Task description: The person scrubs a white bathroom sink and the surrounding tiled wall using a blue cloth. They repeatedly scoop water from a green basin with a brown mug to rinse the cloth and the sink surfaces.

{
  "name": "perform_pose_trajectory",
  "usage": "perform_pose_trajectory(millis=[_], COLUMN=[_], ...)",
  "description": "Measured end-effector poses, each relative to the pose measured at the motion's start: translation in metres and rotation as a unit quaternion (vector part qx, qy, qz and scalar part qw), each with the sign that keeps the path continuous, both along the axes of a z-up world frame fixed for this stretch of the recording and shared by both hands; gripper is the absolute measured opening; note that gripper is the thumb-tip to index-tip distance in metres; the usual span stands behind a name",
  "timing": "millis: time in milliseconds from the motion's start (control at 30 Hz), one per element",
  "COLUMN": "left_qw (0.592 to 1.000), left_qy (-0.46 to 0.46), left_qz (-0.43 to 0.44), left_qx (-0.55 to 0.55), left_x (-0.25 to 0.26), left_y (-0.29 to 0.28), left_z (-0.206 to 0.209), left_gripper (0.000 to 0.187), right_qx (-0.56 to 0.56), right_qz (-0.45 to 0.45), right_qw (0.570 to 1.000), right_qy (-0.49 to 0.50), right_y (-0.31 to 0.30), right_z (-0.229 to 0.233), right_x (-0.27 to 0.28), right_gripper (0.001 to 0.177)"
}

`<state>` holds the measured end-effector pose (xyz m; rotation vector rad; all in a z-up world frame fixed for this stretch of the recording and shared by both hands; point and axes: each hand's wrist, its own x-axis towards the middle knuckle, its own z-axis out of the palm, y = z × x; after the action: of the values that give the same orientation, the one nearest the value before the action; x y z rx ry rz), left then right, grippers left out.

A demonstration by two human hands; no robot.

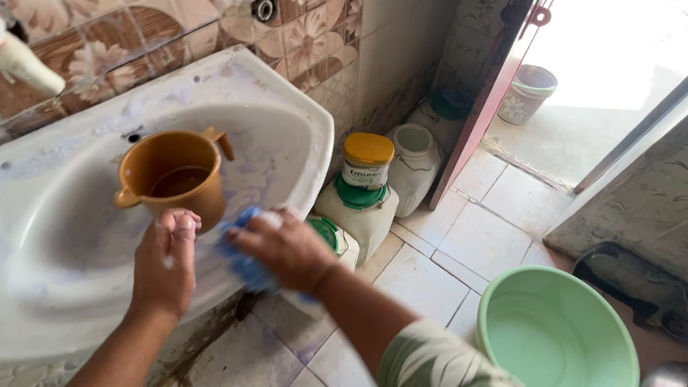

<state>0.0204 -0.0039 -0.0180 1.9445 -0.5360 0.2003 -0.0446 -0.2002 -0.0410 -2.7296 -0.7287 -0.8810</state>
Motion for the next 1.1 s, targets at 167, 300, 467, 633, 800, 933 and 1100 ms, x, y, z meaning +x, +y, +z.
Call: perform_pose_trajectory(millis=[167,300,467,633,800,933,1100], left_qw=[0.988,0.926,0.859,0.848,0.843,0.842,0.832], left_qy=[0.016,-0.092,0.025,0.137,0.167,0.18,0.198], left_qz=[-0.035,-0.069,0.045,0.128,0.154,0.15,0.142], left_qx=[0.147,0.36,0.51,0.496,0.488,0.486,0.498], left_x=[-0.004,-0.02,0.003,0.03,0.041,0.047,0.052], left_y=[-0.065,-0.113,-0.187,-0.244,-0.273,-0.289,-0.294], left_z=[-0.004,-0.001,0.011,0.012,0.028,0.036,0.035], left_gripper=[0.043,0.079,0.051,0.042,0.046,0.068,0.109], right_qx=[0.009,-0.005,0.0,-0.002,0.101,0.379,0.686], right_qz=[-0.019,-0.017,0.041,0.092,0.132,0.156,0.205], right_qw=[0.994,0.991,0.99,0.989,0.984,0.909,0.646], right_qy=[0.107,0.13,0.133,0.114,0.062,0.078,0.263], right_y=[-0.104,-0.139,-0.178,-0.21,-0.227,-0.234,-0.228], right_z=[0.017,0.018,0.023,0.008,0.004,-0.019,-0.048], right_x=[0.05,0.074,0.101,0.134,0.146,0.123,0.131], right_gripper=[0.062,0.079,0.08,0.083,0.076,0.09,0.092])
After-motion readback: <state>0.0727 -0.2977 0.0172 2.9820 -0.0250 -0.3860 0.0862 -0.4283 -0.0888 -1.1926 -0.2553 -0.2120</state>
